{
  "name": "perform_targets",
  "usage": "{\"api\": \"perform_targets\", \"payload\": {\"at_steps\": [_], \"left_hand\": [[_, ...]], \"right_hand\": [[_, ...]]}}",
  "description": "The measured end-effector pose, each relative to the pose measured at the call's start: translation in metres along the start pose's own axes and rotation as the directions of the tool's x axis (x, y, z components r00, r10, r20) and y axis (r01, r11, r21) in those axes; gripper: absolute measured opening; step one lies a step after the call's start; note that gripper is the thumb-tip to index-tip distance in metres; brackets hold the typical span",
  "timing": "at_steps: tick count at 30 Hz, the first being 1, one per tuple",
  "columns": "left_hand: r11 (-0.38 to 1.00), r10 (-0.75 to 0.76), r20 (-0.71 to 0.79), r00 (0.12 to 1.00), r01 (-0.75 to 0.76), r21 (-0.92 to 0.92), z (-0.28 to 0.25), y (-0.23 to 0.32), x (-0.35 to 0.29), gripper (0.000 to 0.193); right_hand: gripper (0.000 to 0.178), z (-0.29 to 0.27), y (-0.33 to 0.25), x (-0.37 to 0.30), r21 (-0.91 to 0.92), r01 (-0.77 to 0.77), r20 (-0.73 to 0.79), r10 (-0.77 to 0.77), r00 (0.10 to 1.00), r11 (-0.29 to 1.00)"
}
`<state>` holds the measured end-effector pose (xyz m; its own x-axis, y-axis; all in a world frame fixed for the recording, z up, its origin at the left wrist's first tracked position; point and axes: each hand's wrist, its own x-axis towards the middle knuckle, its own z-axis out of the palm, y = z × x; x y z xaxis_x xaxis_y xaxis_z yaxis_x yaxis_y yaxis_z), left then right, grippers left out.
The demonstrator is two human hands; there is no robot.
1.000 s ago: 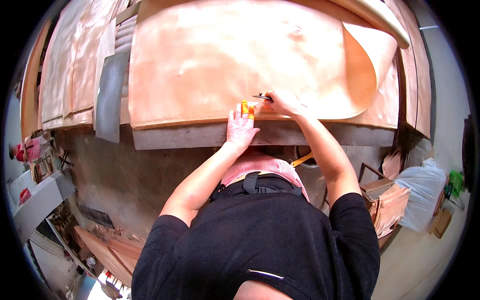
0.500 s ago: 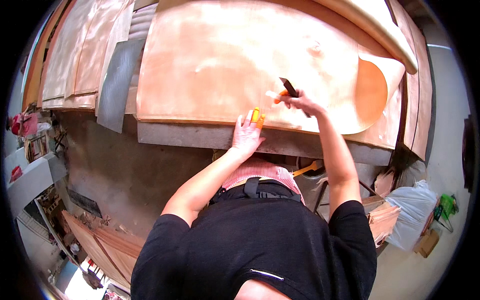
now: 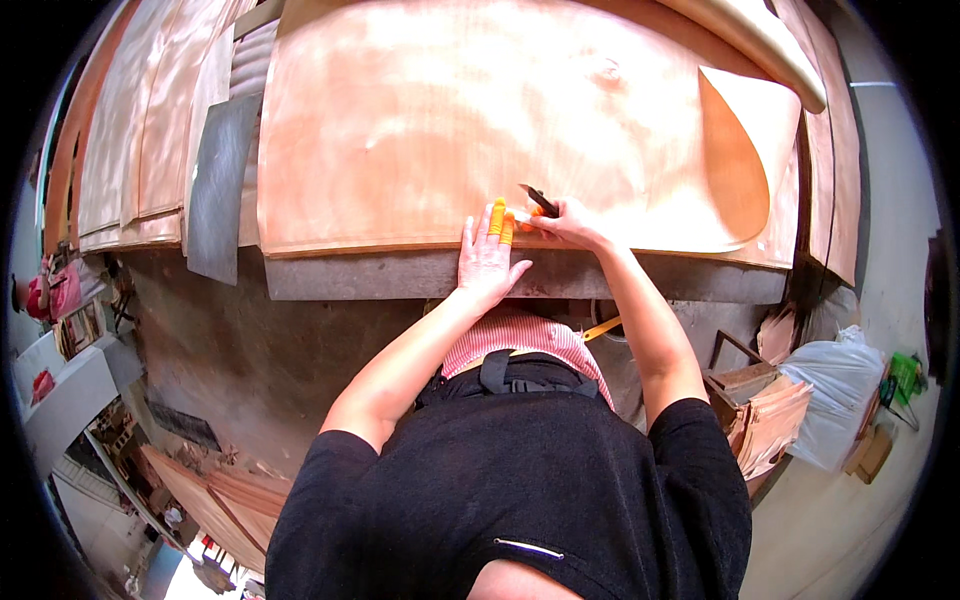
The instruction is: The person uses a utility knife to cut a large sheet of wood veneer on a workbench. They repeatedly lift the veneer to inspect the cut and then continue slicing along the edge to separate a strip. The process involves careful hand coordination to maintain a straight cut line.
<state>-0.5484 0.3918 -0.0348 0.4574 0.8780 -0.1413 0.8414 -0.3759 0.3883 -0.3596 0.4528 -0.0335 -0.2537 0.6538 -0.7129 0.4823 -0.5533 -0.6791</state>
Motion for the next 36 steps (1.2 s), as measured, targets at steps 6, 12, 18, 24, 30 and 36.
{"api": "perform_targets", "payload": {"at_steps": [6, 12, 18, 24, 30, 36], "left_hand": [[0.973, -0.011, 0.078, 0.997, -0.007, 0.229, -0.006, 0.005, 0.006, 0.089], [0.956, 0.014, 0.113, 0.994, -0.047, 0.289, -0.011, 0.012, 0.012, 0.089], [0.939, 0.001, 0.1, 0.995, -0.036, 0.343, -0.006, 0.01, 0.01, 0.092], [0.924, 0.024, 0.112, 0.993, -0.065, 0.377, -0.007, 0.011, 0.009, 0.091], [0.886, 0.018, 0.154, 0.988, -0.088, 0.456, -0.016, 0.022, 0.013, 0.087], [0.873, 0.06, 0.152, 0.987, -0.126, 0.471, -0.024, 0.026, 0.015, 0.082]], "right_hand": [[0.018, -0.004, -0.015, -0.008, -0.496, 0.166, -0.057, -0.223, 0.973, 0.852], [0.015, -0.026, -0.021, -0.004, -0.848, 0.158, -0.086, -0.425, 0.901, 0.506], [0.016, -0.085, 0.039, -0.054, -0.23, 0.168, -0.352, -0.243, 0.904, 0.959], [0.02, -0.099, 0.126, -0.122, 0.403, 0.17, -0.512, 0.068, 0.856, 0.899], [0.019, -0.06, 0.182, -0.176, 0.564, 0.256, -0.508, 0.086, 0.857, 0.785], [0.018, -0.001, 0.226, -0.209, 0.54, 0.187, -0.507, 0.139, 0.851, 0.821]]}}
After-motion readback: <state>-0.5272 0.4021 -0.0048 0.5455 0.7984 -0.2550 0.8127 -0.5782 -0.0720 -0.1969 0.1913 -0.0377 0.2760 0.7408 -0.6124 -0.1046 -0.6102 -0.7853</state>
